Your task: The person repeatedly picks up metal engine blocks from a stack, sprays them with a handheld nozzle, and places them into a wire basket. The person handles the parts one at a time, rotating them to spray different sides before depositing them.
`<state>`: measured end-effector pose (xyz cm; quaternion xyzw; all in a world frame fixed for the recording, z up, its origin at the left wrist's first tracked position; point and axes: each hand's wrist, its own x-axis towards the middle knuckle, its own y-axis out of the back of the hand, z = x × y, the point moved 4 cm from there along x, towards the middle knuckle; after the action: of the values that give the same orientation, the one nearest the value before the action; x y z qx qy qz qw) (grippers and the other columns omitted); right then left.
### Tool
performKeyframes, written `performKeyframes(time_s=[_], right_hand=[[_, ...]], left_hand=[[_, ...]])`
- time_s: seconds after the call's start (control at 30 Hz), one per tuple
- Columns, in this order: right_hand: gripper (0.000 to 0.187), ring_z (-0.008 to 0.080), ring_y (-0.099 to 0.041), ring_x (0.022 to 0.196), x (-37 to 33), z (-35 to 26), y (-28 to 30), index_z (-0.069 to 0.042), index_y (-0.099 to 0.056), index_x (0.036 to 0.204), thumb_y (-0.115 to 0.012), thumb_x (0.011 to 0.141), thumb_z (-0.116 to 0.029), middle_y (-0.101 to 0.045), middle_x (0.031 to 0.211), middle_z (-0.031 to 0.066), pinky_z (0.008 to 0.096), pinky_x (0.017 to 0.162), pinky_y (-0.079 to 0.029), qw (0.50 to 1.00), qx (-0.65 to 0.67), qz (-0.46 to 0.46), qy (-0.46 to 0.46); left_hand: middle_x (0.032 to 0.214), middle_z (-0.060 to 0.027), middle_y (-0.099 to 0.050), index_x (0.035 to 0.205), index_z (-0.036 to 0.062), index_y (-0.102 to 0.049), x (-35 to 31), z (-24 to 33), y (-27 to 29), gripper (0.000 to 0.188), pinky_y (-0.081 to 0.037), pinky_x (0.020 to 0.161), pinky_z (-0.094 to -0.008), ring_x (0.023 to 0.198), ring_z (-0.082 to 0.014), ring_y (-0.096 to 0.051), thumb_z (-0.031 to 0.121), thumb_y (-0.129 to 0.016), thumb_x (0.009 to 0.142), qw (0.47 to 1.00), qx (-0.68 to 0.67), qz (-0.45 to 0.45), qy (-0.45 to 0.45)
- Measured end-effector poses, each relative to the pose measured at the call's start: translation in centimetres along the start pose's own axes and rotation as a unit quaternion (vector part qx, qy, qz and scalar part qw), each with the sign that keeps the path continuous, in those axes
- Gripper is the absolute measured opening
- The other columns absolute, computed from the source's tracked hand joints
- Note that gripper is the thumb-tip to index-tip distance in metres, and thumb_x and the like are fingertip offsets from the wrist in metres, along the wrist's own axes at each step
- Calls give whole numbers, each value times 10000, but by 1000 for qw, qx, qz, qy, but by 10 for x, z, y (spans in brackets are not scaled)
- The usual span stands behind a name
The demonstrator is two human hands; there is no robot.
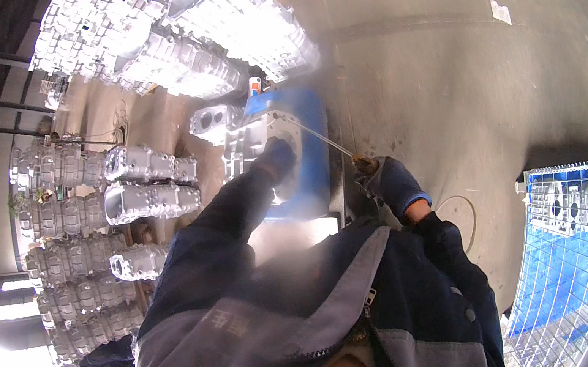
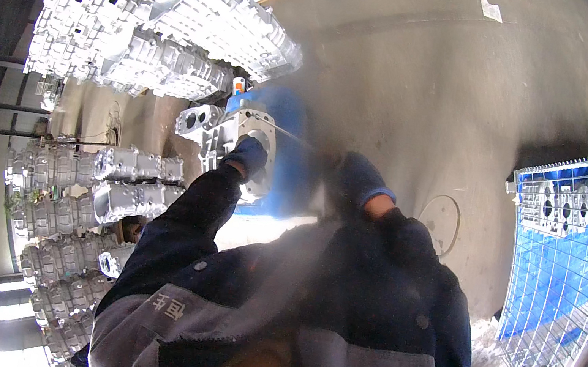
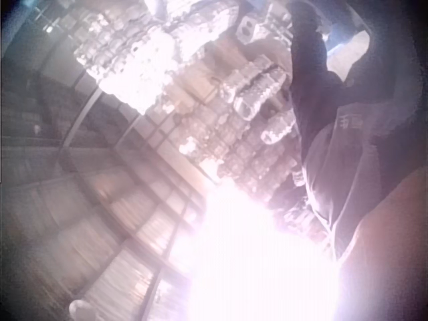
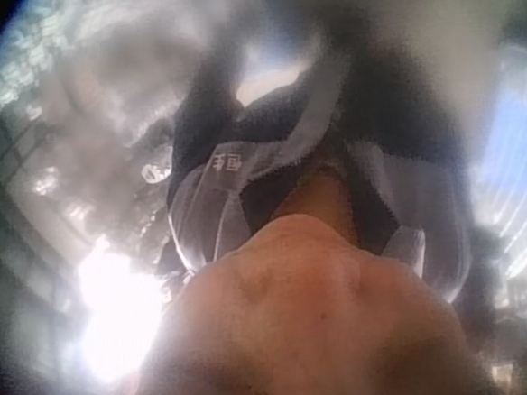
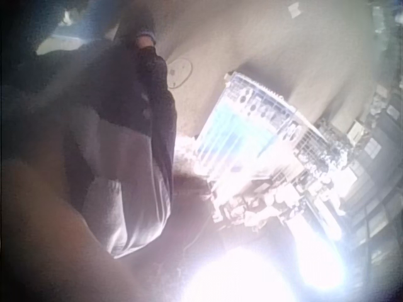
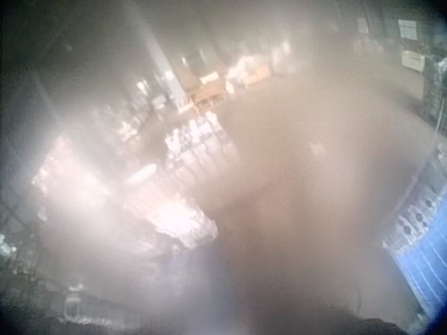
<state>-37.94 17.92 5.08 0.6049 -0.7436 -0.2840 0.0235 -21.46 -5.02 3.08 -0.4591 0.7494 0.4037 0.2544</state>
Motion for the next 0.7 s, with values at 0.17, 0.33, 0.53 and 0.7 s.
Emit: performKeyframes(time_s=[0.17, 0.33, 0.53, 0.7], right_hand=[[300, 424, -662, 877, 2, -12, 6, -24, -727, 1018, -677, 854, -270, -675, 916, 276, 450, 780, -528, 995, -1, 60, 83], [342, 421, -669, 854, -4, -20, 10, -51, -698, 1123, -697, 877, -288, -677, 934, 258, 441, 752, -532, 999, -13, 41, 14], [347, 431, -667, 858, -7, -31, 11, -33, -716, 995, -696, 874, -357, -674, 895, 258, 454, 743, -529, 998, -57, 25, 8], [322, 445, -654, 884, -4, -24, 11, -31, -720, 972, -680, 856, -329, -663, 926, 276, 474, 770, -523, 999, 0, 44, 0]], left_hand=[[1395, -99, -589, 1292, 158, -651, 7, 4, -21, 390, -385, 997, -586, 1313, -300, -533, 275, -497, 954, 996, 6, 89, -8], [1519, -131, -453, 1460, 94, -484, 19, -2, -8, 496, -226, 1189, -520, 1409, -319, -411, 238, -439, 987, 999, -33, -19, 6], [1422, -111, -533, 1358, 118, -568, 20, 4, -27, 439, -301, 1094, -537, 1327, -306, -487, 275, -487, 956, 997, -4, 71, -22], [1341, -94, -600, 1273, 138, -639, 36, 6, -49, 398, -363, 1014, -552, 1258, -295, -551, 306, -528, 929, 998, -19, 61, -24]])
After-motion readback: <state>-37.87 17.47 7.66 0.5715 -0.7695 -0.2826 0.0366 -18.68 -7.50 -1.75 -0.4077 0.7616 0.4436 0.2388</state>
